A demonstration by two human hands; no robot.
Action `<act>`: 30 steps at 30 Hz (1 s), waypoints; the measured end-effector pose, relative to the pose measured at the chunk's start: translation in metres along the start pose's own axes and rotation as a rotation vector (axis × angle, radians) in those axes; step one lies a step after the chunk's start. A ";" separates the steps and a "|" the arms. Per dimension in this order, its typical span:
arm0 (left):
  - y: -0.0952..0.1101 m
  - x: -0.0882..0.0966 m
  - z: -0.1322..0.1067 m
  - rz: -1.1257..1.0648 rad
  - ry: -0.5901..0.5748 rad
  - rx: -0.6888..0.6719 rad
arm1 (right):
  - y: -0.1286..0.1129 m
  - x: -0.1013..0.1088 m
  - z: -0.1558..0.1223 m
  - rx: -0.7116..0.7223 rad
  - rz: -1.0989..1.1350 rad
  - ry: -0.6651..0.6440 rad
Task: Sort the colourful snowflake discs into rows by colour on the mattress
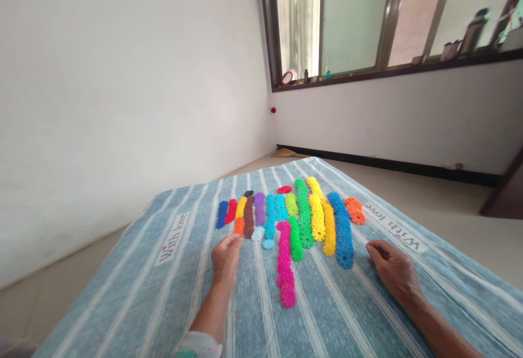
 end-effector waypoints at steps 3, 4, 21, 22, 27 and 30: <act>-0.002 0.002 -0.004 -0.046 -0.022 0.019 | 0.001 0.000 0.001 0.002 -0.004 0.003; -0.003 0.003 -0.006 -0.058 -0.029 0.028 | 0.003 0.000 0.001 -0.005 -0.002 0.003; -0.030 0.133 -0.021 -0.026 0.147 0.210 | 0.017 0.008 0.002 -0.125 -0.086 -0.034; -0.032 0.139 -0.020 -0.016 0.151 0.208 | 0.016 0.006 0.002 -0.105 -0.090 -0.033; -0.033 0.139 -0.003 0.049 0.118 0.158 | 0.009 -0.005 0.018 0.019 -0.117 -0.046; -0.018 0.122 0.018 0.242 0.069 0.010 | 0.003 -0.006 0.048 0.132 -0.232 -0.033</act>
Point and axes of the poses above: each hand's wrist, its own z-axis towards the middle knuckle, its own x-axis out of the back of the hand, y = z × x, the point moved 9 cm from there along z, towards the middle knuckle, and after that the axes turned 8 degrees about z, right-handed, at the moved point
